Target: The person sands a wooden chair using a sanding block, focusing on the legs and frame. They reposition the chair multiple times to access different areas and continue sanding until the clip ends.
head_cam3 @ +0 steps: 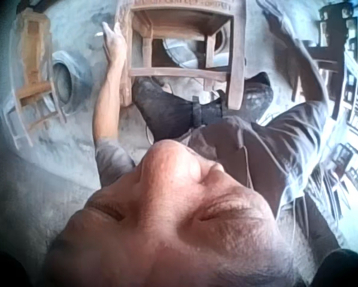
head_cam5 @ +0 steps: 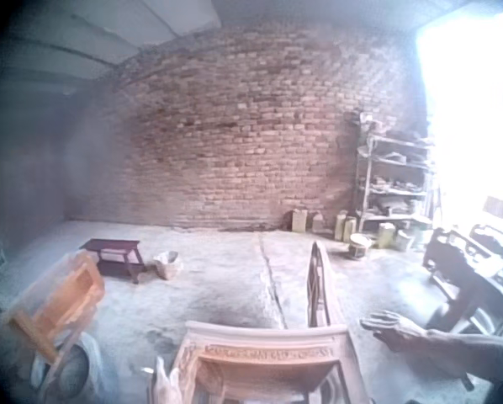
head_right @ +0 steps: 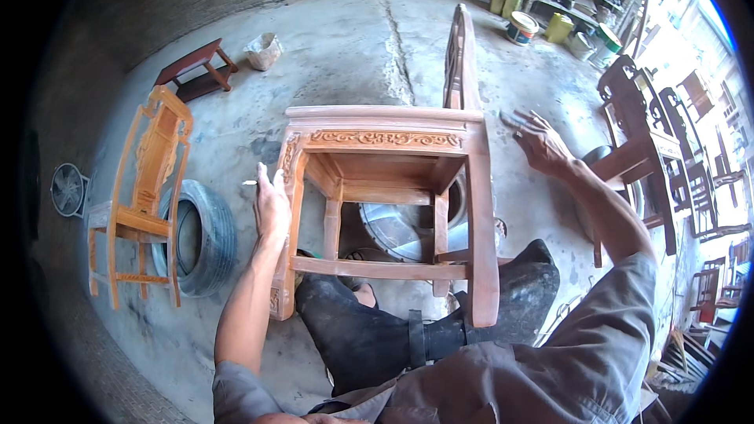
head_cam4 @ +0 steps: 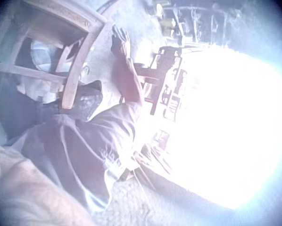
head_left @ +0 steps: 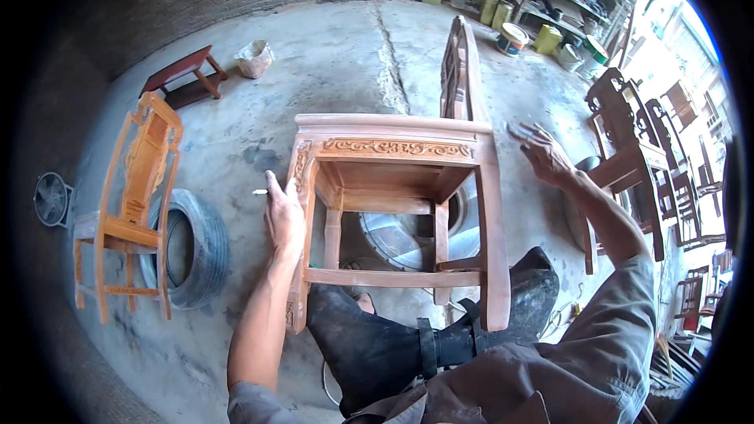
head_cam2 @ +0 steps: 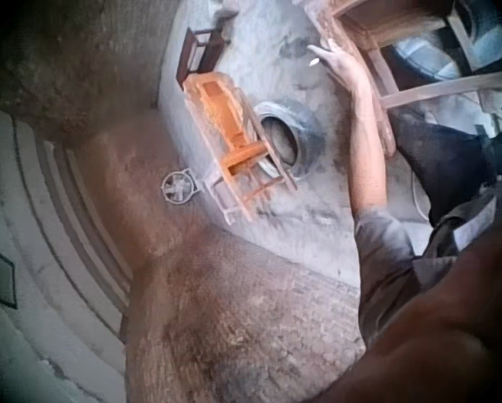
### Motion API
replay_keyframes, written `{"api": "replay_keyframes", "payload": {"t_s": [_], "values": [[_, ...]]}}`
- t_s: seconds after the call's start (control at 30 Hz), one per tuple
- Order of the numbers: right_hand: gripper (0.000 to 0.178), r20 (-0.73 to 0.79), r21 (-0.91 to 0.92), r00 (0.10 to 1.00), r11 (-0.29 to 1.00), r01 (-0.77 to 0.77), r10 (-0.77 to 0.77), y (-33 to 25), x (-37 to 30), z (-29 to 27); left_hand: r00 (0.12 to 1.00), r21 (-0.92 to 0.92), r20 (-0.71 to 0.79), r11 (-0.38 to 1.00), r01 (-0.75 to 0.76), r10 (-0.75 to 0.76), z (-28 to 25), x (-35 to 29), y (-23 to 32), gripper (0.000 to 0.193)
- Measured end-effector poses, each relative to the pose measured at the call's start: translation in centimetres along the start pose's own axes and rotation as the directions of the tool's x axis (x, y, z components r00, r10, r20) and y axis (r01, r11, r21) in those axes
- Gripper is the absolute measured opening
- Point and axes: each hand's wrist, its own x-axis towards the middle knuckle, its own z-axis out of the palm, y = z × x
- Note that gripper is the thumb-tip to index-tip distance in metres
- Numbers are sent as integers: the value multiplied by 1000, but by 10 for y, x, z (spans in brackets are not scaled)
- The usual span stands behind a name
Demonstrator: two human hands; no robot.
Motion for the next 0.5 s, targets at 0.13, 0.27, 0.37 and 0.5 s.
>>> {"api": "replay_keyframes", "payload": {"t_s": [0.13,0.27,0.37,0.5], "values": [[50,-143,117,984,989,-85,102,-41,25,23,1000,-5,-5,1000,-22,22,10,-2,3,61],[55,-161,-49,987,999,13,-21,-53,42,29,997,-129,18,988,82,-81,-3,-3,0,62],[57,-184,153,983,987,50,-22,-97,96,39,998,-101,6,993,55,-55,-7,-4,3,62],[62,-169,123,976,980,159,-137,-223,239,64,997,-6,15,998,70,-70,-15,-3,9,62]]}}
